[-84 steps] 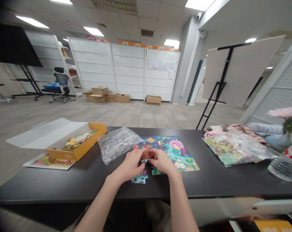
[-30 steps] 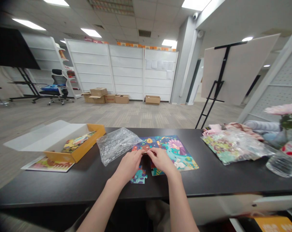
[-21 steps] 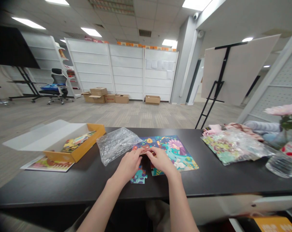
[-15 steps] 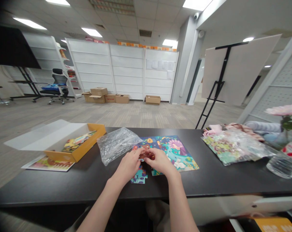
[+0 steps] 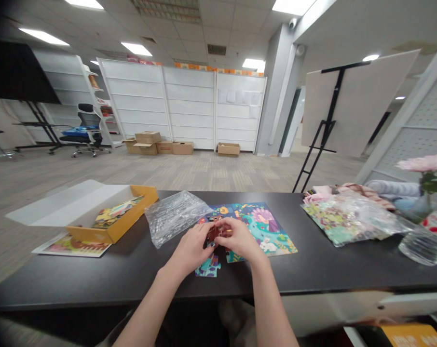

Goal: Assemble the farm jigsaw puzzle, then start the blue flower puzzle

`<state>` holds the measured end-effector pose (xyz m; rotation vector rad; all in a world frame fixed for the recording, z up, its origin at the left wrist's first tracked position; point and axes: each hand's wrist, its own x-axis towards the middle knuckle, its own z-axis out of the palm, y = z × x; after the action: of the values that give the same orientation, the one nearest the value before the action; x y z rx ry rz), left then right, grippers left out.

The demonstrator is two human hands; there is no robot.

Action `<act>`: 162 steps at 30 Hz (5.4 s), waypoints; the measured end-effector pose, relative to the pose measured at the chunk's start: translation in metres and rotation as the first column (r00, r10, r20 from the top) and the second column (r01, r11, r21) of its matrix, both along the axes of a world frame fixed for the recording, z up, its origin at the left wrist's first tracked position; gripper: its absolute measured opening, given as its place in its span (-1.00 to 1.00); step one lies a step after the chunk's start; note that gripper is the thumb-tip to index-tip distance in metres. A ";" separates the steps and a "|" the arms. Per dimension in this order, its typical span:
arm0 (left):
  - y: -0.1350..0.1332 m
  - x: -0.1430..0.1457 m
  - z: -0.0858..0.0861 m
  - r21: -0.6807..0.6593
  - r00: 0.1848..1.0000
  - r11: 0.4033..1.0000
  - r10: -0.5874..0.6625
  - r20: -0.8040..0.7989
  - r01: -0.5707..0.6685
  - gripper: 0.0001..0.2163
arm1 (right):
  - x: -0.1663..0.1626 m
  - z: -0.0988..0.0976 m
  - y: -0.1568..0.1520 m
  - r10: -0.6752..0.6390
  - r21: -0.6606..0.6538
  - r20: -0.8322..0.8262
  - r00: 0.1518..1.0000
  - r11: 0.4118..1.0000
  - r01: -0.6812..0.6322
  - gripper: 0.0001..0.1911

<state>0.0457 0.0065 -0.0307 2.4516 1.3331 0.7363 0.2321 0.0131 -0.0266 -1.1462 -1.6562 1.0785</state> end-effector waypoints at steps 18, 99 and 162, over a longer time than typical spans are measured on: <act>0.002 -0.002 0.002 -0.056 0.982 0.991 -0.109 0.156 0.119 -0.54 | 0.006 0.010 -0.004 -0.003 -0.044 0.012 1.000 0.999 0.004 -0.67; -0.037 -0.039 0.004 -0.114 0.997 0.990 -0.077 0.016 0.078 -0.40 | -0.032 0.003 0.002 -0.196 0.275 0.460 0.866 0.959 0.071 -0.84; -0.032 -0.087 0.006 -0.079 0.979 0.981 0.167 -0.121 -0.177 -0.56 | -0.028 0.001 0.025 0.065 -0.112 0.162 0.985 0.993 -0.047 -0.61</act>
<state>-0.0415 -0.0252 -0.0244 2.3605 1.6010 0.5681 0.2041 0.0384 -0.0261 -1.2957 -1.7863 1.1459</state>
